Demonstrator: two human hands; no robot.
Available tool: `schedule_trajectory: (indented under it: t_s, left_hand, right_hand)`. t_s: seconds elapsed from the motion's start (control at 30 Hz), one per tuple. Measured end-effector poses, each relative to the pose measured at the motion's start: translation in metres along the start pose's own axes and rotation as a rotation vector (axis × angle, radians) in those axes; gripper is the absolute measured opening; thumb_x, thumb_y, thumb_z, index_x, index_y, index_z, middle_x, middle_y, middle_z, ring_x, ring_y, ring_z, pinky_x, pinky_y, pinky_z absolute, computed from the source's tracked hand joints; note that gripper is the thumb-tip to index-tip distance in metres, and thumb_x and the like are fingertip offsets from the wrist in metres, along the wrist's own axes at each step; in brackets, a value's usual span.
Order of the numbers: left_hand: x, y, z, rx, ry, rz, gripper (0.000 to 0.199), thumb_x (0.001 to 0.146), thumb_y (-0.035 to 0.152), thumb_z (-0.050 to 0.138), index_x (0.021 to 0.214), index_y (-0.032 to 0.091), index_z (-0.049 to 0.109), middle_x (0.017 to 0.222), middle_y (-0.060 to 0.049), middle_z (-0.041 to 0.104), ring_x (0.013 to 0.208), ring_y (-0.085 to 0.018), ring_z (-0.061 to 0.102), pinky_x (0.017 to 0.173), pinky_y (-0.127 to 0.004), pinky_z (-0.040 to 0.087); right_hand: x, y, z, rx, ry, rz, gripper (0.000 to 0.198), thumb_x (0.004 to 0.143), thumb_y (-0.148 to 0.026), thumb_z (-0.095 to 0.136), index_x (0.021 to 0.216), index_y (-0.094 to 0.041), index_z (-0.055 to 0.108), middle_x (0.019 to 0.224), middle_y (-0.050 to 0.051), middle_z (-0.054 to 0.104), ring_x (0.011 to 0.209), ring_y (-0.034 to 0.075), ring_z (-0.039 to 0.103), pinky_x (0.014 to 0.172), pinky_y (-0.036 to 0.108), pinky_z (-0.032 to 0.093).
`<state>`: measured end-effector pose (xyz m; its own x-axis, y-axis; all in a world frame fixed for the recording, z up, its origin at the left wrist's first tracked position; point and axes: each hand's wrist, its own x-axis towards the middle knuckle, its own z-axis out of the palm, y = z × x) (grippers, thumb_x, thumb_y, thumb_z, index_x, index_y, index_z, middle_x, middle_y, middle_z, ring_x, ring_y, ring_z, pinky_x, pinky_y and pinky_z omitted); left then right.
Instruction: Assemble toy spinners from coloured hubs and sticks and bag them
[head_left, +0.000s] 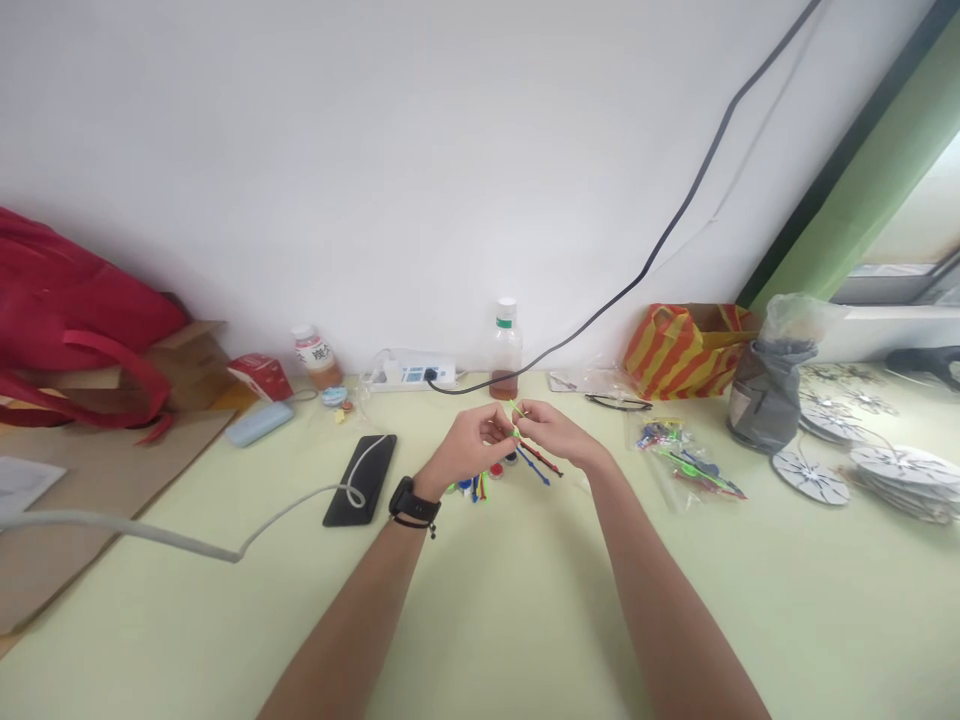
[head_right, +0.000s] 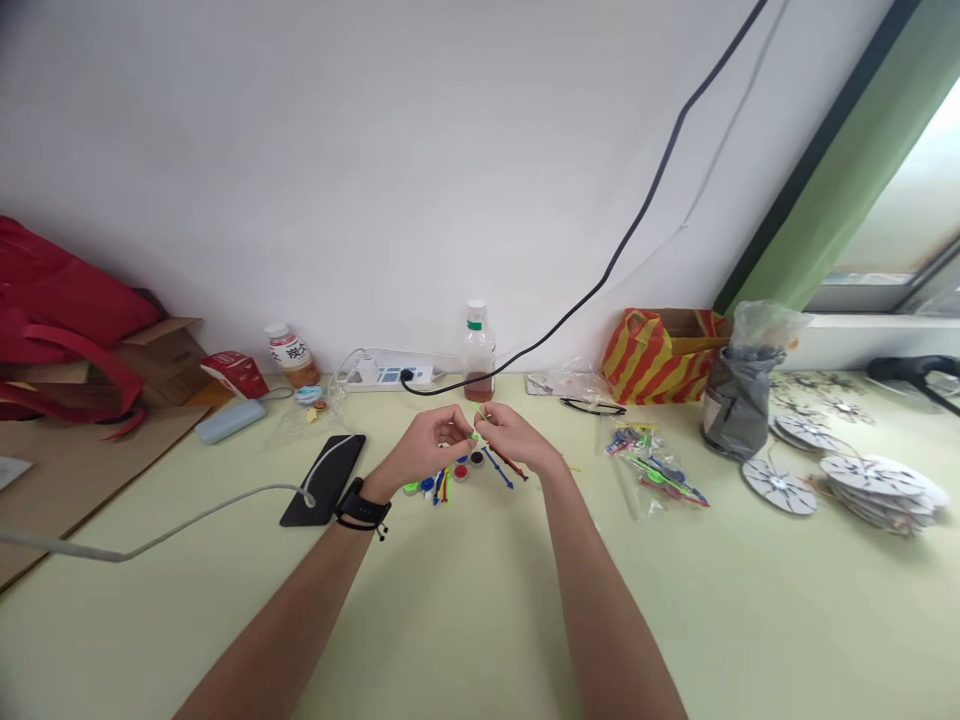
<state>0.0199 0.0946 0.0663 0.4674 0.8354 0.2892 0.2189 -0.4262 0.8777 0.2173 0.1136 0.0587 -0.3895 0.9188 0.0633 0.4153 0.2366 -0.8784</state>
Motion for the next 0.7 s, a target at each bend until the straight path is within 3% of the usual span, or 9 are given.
schedule_trajectory:
  t_s: [0.13,0.27,0.47,0.7]
  left_hand:
    - [-0.004,-0.011,0.009,0.121,-0.127,-0.04,0.018,0.072,0.012,0.064,0.089,0.018,0.064,0.071,0.001,0.065,0.064,-0.015,0.065,0.06,-0.024,0.05]
    - [-0.005,-0.022,0.014,0.321,-0.236,-0.017,0.022,0.069,0.014,0.066,0.088,0.019,0.075,0.08,-0.003,0.071,0.071,-0.018,0.065,0.066,-0.028,0.051]
    - [-0.005,-0.024,0.016,0.395,-0.322,-0.063,0.01,0.067,0.018,0.072,0.077,0.019,0.073,0.075,-0.001,0.068,0.068,-0.018,0.063,0.061,-0.028,0.047]
    - [-0.005,-0.021,0.013,0.484,-0.313,-0.004,0.012,0.069,0.024,0.079,0.08,0.023,0.074,0.092,-0.004,0.072,0.097,-0.027,0.062,0.082,-0.035,0.049]
  right_hand:
    - [0.002,0.017,-0.005,-0.302,-0.051,0.099,0.015,0.08,-0.016,0.059,0.094,-0.018,0.065,0.081,0.0,0.063,0.073,0.015,0.056,0.065,0.024,0.04]
    - [0.002,0.03,-0.007,-0.374,-0.04,0.153,0.015,0.076,-0.013,0.068,0.09,-0.016,0.068,0.086,0.004,0.067,0.075,0.016,0.058,0.064,0.024,0.04]
    - [0.001,0.033,-0.005,-0.393,-0.085,0.215,0.023,0.076,-0.018,0.075,0.099,-0.016,0.07,0.079,0.004,0.07,0.066,0.017,0.062,0.059,0.025,0.042]
    - [-0.011,0.046,-0.047,-0.433,0.004,0.275,0.016,0.084,-0.018,0.067,0.099,-0.019,0.071,0.098,0.006,0.073,0.081,0.017,0.066,0.068,0.024,0.046]
